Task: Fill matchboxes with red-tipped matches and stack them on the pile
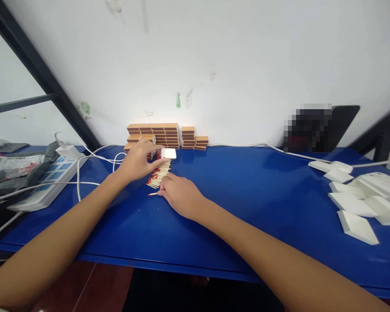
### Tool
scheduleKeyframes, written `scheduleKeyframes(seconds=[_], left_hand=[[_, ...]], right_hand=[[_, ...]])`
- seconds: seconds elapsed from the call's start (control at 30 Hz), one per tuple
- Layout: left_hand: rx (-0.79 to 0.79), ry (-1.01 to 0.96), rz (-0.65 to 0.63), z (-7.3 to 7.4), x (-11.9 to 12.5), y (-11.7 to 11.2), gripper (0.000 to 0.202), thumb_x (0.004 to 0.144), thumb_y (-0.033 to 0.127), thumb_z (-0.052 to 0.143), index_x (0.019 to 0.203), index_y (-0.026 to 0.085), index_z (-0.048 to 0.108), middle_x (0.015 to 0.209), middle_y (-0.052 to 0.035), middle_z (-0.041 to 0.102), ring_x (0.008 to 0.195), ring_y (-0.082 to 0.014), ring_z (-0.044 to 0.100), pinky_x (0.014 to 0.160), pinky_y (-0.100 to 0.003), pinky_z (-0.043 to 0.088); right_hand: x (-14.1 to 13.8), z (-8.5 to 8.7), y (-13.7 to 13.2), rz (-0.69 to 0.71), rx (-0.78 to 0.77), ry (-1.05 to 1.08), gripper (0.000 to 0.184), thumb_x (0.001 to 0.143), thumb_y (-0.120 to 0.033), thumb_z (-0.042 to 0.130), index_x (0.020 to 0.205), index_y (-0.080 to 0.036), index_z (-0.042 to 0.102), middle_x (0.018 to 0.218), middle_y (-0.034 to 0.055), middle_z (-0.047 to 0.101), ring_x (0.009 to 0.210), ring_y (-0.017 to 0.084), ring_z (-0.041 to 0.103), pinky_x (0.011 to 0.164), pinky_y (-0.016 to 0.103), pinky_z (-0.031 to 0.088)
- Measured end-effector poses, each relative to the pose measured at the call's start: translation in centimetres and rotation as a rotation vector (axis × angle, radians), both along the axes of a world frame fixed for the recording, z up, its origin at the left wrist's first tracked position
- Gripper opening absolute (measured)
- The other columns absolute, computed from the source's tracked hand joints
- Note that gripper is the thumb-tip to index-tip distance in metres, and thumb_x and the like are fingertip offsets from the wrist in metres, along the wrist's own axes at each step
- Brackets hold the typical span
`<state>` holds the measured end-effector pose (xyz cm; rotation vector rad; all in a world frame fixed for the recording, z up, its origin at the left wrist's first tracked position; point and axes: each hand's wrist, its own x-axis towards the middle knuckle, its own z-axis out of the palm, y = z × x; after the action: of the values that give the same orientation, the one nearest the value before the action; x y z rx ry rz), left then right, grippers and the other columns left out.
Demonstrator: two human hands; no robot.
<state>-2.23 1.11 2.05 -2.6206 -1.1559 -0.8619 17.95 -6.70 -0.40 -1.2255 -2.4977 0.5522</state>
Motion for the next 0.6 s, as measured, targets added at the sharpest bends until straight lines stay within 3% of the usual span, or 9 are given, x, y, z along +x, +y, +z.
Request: scheduleKeyframes(seconds=[0.13, 0.37, 0.6], left_hand=[[0.018, 0.012, -0.007, -0.2, -0.2, 0.2, 0.020, 0.097, 0.038, 0.075, 0.103, 0.019, 0.076, 0.082, -0.0070, 0.070, 0.086, -0.0276, 0.058, 0.080, -0.040, 0.044], [-0.057, -0.096, -0.091, -0.2, 0.4, -0.2, 0.026, 0.090, 0.034, 0.085, 0.111, 0.020, 0.080, 0.088, -0.0049, 0.075, 0.086, -0.0239, 0.062, 0.079, -0.037, 0.046], [-0.160, -0.200, -0.149, -0.1, 1.0, -0.8, 0.039, 0.083, 0.034, 0.092, 0.119, 0.024, 0.082, 0.094, -0.0054, 0.077, 0.088, -0.0226, 0.067, 0.079, -0.036, 0.051]], right_hand=[[1.3, 0.4, 0.9, 0.016, 0.066, -0.013, 0.012, 0.109, -0.026, 0.058, 0.104, -0.019, 0.065, 0.113, 0.0065, 0.069, 0.088, 0.018, 0.064, 0.077, 0.030, 0.040], [4.4, 0.7, 4.5, -0.204, 0.434, 0.124, 0.010, 0.108, -0.025, 0.056, 0.104, -0.019, 0.063, 0.108, 0.0079, 0.067, 0.088, 0.020, 0.062, 0.073, 0.030, 0.038], [4.9, -0.1, 5.2, -0.211, 0.465, 0.077, 0.009, 0.107, -0.023, 0.055, 0.105, -0.019, 0.063, 0.105, 0.0071, 0.066, 0.086, 0.020, 0.061, 0.069, 0.031, 0.036]])
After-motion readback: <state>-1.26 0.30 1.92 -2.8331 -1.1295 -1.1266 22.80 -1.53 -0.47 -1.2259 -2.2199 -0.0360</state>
